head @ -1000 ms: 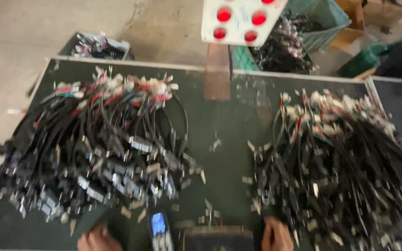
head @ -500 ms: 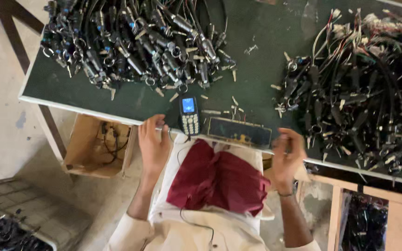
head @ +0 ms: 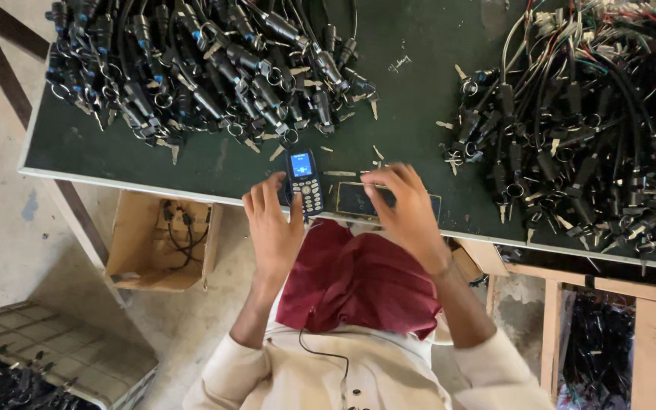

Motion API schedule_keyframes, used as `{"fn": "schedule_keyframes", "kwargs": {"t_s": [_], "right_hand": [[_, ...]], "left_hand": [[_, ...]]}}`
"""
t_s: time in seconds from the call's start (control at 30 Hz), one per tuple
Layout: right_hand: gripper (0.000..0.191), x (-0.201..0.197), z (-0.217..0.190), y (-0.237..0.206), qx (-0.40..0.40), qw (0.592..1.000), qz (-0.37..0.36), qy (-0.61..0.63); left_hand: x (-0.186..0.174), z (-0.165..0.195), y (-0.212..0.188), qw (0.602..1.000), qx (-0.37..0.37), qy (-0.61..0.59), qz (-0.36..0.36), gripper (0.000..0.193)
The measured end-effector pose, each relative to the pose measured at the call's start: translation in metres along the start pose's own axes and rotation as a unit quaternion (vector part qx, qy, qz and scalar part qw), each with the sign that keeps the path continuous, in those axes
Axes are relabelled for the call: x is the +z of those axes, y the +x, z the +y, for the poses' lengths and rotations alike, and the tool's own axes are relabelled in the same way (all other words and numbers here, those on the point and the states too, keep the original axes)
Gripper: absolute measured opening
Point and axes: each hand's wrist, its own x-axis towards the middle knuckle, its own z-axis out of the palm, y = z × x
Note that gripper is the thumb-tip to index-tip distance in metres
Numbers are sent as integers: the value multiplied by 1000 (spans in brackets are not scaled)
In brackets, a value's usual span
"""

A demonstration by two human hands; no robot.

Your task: The person sits at a workbench covered with piles of wired connectors, twists the exposed wire ends of a cable, fits a connector housing onto the wires, and presses the assembled connector onto a test board next to a phone-sized tester, repeating the process with additional cables.

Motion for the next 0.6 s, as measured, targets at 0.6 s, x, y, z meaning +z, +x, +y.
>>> {"fn": "schedule_keyframes", "kwargs": {"t_s": [0.6], "right_hand": [[33, 17, 19, -234, 178, 970, -133, -97]], "left_hand": [[-21, -36, -109, 801, 189, 4, -567, 33]]}}
